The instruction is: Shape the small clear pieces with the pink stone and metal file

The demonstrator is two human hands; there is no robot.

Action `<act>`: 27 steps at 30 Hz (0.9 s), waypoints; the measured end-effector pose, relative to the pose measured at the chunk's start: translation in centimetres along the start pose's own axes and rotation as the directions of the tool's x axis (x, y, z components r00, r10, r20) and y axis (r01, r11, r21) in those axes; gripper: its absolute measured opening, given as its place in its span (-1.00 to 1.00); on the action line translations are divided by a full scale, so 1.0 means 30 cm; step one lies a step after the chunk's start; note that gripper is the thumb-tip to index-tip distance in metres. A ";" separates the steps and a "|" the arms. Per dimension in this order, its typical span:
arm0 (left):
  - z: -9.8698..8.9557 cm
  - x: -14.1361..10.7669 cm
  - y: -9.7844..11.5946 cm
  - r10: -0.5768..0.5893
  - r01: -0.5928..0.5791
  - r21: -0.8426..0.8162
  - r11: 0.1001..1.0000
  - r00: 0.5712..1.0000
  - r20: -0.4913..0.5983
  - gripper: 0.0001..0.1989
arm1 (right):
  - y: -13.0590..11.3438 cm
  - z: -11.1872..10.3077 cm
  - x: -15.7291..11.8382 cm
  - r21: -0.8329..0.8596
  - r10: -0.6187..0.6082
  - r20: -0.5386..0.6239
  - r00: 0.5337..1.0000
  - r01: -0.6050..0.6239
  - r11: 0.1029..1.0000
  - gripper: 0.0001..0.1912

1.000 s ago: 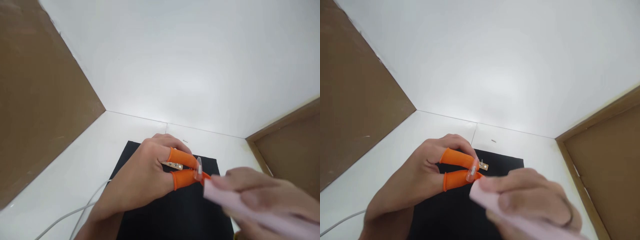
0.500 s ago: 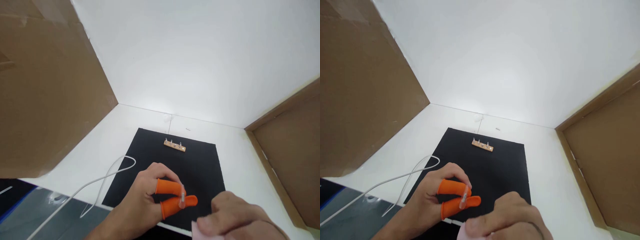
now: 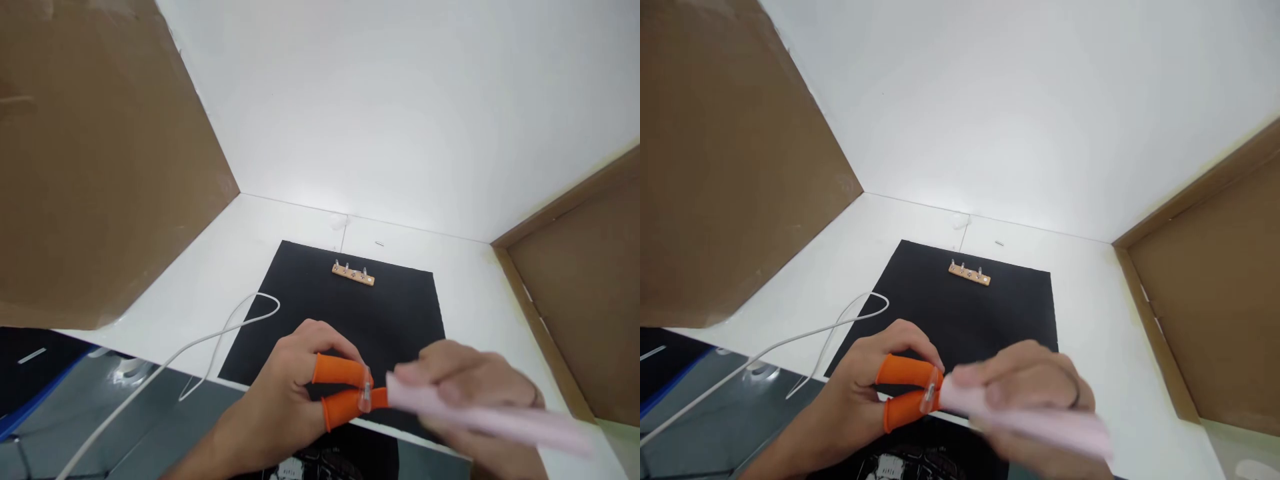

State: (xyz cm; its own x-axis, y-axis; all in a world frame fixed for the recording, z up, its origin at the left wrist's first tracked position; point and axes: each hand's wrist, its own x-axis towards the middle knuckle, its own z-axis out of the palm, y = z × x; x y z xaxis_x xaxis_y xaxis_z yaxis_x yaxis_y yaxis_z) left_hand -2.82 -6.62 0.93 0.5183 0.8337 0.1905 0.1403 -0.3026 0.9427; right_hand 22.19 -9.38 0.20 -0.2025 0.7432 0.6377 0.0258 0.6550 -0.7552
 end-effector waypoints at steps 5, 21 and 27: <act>-0.005 0.013 -0.019 0.088 -0.091 0.068 0.994 0.995 0.039 -0.92 | 0.012 0.008 -0.033 -0.081 0.065 -0.086 0.994 -0.072 0.994 -0.58; 0.011 0.040 -0.087 0.160 -0.162 0.067 0.985 0.986 0.040 -0.91 | 0.005 0.019 -0.087 -0.086 0.015 0.023 1.000 -0.013 0.996 -0.79; 0.024 0.047 -0.088 0.130 -0.134 0.061 0.989 0.989 0.066 -0.87 | 0.023 -0.055 -0.103 -0.110 0.099 -0.244 0.965 -0.129 0.986 -0.63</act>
State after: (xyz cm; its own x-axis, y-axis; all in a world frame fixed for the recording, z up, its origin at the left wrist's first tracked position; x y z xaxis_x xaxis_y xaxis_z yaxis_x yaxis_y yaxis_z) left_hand -1.85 -4.98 -1.48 0.5869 0.7548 0.2929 0.1208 -0.4393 0.8902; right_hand 24.45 -11.00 -2.03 0.0461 0.8149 0.5777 0.1595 0.5649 -0.8096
